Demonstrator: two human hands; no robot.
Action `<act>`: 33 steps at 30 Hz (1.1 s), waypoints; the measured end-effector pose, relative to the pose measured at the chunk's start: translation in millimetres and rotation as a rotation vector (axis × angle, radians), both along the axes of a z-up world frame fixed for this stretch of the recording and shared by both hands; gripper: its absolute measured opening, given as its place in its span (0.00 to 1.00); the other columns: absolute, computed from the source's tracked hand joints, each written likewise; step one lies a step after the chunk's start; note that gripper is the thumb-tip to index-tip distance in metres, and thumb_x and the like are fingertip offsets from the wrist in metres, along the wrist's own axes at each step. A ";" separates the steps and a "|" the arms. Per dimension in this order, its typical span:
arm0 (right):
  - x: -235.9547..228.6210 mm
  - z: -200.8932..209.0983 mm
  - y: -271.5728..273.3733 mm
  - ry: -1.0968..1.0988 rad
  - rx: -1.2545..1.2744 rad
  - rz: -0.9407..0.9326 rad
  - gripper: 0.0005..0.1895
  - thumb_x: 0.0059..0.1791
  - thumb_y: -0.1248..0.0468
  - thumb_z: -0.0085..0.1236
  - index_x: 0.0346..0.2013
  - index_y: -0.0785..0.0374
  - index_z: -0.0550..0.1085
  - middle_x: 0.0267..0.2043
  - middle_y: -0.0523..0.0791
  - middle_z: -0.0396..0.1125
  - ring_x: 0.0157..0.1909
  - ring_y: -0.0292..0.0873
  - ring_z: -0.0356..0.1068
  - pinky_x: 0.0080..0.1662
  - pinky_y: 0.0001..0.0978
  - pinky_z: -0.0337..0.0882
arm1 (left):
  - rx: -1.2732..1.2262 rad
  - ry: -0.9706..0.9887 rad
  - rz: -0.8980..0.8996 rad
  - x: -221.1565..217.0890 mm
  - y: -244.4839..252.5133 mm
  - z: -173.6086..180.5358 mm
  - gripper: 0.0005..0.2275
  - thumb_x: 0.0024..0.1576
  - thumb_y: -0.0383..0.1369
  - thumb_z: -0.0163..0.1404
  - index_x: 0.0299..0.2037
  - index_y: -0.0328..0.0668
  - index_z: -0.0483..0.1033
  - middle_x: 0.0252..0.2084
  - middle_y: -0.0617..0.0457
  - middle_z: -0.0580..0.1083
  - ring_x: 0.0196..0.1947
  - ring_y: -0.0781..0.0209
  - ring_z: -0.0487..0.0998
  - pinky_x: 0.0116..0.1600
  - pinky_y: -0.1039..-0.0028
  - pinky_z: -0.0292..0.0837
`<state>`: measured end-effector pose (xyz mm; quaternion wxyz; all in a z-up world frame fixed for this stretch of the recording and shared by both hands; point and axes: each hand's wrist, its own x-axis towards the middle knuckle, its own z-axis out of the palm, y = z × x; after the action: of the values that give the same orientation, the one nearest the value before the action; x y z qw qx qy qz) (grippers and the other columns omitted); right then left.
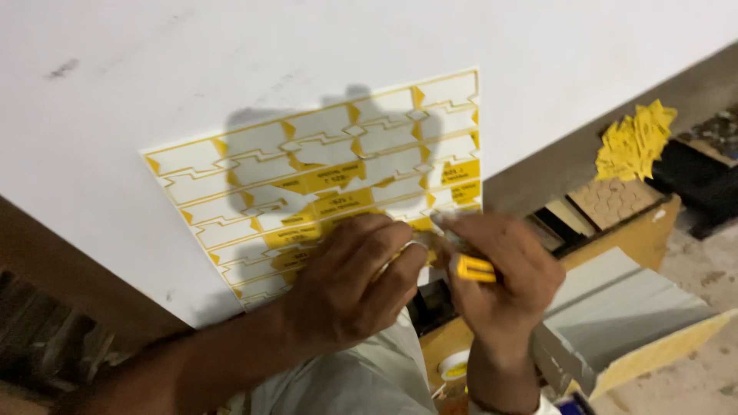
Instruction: Peeling special price stickers from a sheet and applying them to a template on a whiteboard using a utility knife.
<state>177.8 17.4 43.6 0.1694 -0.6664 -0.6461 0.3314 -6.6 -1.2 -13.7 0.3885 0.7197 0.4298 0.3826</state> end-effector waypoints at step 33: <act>6.1 -37.9 -57.5 0.239 0.146 -0.234 0.32 0.49 0.75 0.68 0.60 0.60 0.58 0.37 0.52 0.76 0.31 0.30 0.70 0.32 0.15 0.59 | -0.204 -0.058 -0.019 -4.4 1.5 3.6 0.35 0.52 0.20 0.55 0.73 0.35 0.57 0.57 0.42 0.69 0.58 0.45 0.70 0.66 0.59 0.69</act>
<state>183.9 -40.1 5.7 0.3305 -0.6789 -0.5615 0.3385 -11.1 0.3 -10.1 0.4757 0.6689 0.4483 0.3541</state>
